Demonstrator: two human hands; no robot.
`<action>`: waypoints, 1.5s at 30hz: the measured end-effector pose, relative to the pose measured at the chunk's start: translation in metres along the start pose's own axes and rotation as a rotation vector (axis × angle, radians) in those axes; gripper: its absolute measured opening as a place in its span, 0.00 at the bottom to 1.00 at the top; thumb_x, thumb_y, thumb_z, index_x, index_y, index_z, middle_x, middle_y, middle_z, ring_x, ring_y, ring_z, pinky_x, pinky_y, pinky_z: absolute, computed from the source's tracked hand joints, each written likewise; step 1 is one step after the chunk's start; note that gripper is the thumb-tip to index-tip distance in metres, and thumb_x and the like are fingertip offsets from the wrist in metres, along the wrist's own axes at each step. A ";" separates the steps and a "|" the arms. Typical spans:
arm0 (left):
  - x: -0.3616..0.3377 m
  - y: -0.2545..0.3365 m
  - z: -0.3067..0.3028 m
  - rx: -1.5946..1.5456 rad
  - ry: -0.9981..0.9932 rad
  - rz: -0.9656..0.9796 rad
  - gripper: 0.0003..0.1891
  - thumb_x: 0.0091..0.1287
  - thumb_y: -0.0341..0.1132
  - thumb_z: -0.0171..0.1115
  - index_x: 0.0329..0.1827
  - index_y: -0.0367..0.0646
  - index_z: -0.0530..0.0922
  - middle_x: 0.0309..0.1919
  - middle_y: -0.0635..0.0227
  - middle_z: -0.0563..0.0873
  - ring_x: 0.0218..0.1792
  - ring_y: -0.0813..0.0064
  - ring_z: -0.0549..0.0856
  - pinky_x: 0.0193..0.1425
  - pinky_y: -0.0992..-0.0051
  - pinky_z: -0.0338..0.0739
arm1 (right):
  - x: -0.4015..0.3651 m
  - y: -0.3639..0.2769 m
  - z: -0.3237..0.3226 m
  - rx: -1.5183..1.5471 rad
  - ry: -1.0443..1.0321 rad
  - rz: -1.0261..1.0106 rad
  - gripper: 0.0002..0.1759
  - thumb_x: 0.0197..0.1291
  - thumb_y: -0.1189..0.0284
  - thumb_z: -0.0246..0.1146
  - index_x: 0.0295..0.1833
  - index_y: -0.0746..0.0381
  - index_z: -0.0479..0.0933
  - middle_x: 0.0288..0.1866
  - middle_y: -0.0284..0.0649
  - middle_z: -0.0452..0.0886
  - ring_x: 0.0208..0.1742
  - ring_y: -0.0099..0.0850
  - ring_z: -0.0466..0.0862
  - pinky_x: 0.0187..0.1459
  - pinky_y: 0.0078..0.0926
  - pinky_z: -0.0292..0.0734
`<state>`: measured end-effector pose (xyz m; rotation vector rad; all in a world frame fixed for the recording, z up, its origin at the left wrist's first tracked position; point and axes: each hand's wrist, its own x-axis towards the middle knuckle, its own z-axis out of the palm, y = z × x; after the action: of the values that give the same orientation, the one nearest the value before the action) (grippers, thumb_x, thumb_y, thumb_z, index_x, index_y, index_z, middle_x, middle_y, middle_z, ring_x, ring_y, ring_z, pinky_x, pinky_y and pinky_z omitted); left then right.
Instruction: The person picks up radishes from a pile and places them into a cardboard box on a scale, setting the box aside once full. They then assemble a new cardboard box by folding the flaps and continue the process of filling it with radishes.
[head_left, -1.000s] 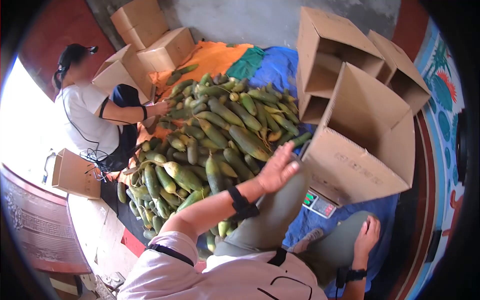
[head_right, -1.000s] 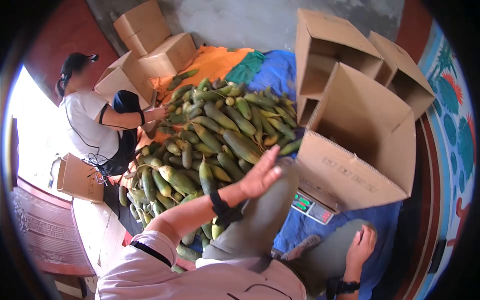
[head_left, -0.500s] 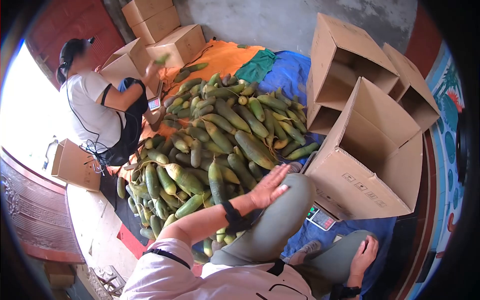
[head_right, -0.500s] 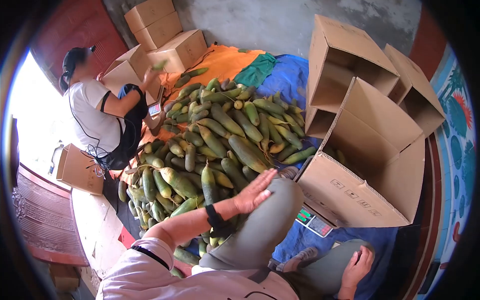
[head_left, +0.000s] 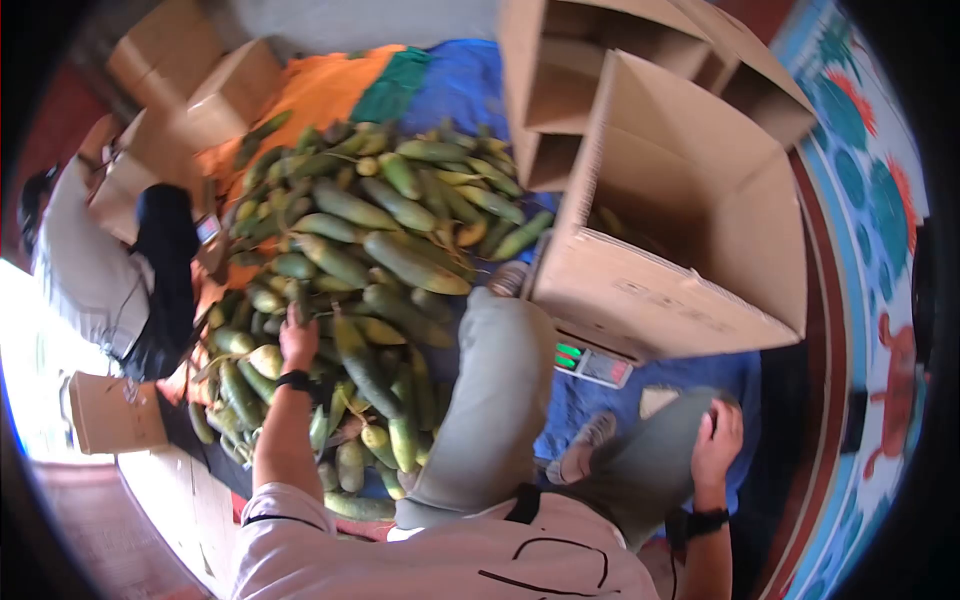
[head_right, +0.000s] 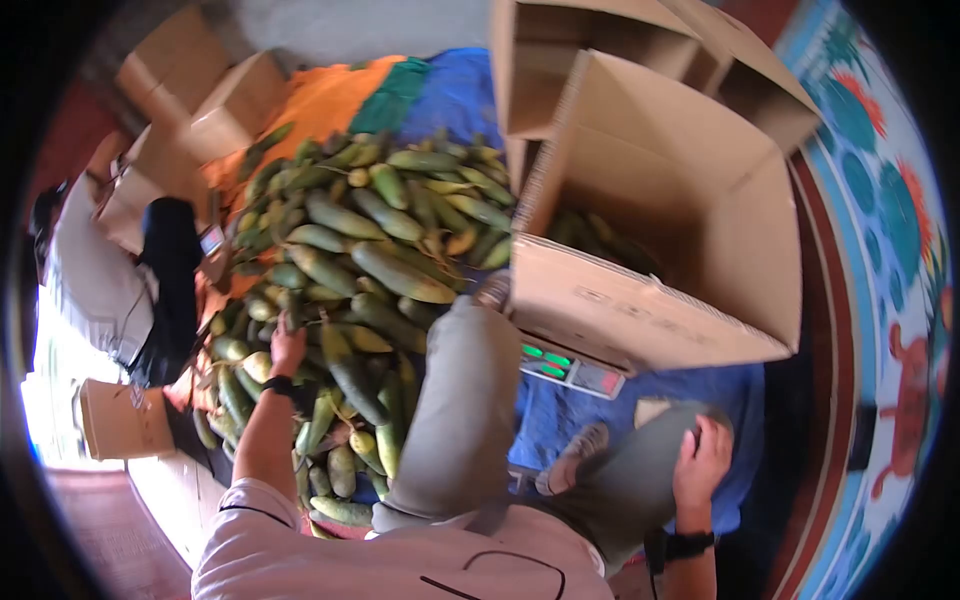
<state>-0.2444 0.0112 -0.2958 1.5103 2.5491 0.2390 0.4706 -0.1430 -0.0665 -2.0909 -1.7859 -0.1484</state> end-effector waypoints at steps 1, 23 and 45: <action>-0.006 0.019 -0.021 -0.090 -0.146 -0.121 0.43 0.60 0.48 0.63 0.76 0.66 0.48 0.60 0.44 0.72 0.58 0.47 0.76 0.60 0.54 0.72 | 0.001 -0.002 -0.002 -0.001 0.004 -0.010 0.16 0.52 0.78 0.62 0.49 0.64 0.75 0.44 0.47 0.77 0.47 0.47 0.76 0.51 0.41 0.71; -0.044 0.051 -0.035 -0.614 0.052 0.139 0.08 0.66 0.34 0.59 0.45 0.46 0.82 0.30 0.65 0.84 0.32 0.73 0.81 0.39 0.74 0.75 | 0.008 -0.013 0.000 0.018 0.007 -0.027 0.15 0.53 0.76 0.63 0.48 0.63 0.76 0.44 0.46 0.78 0.46 0.46 0.77 0.50 0.41 0.72; -0.201 0.228 -0.259 -1.569 -0.424 0.362 0.30 0.69 0.46 0.58 0.68 0.38 0.62 0.56 0.61 0.77 0.51 0.70 0.81 0.55 0.68 0.77 | 0.014 -0.051 -0.031 0.335 0.014 -0.113 0.15 0.55 0.76 0.61 0.50 0.65 0.74 0.45 0.47 0.77 0.45 0.44 0.78 0.47 0.41 0.73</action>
<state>-0.0138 -0.0710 0.0197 1.0242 0.9954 1.3396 0.4292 -0.1353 -0.0227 -1.7523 -1.7800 0.1003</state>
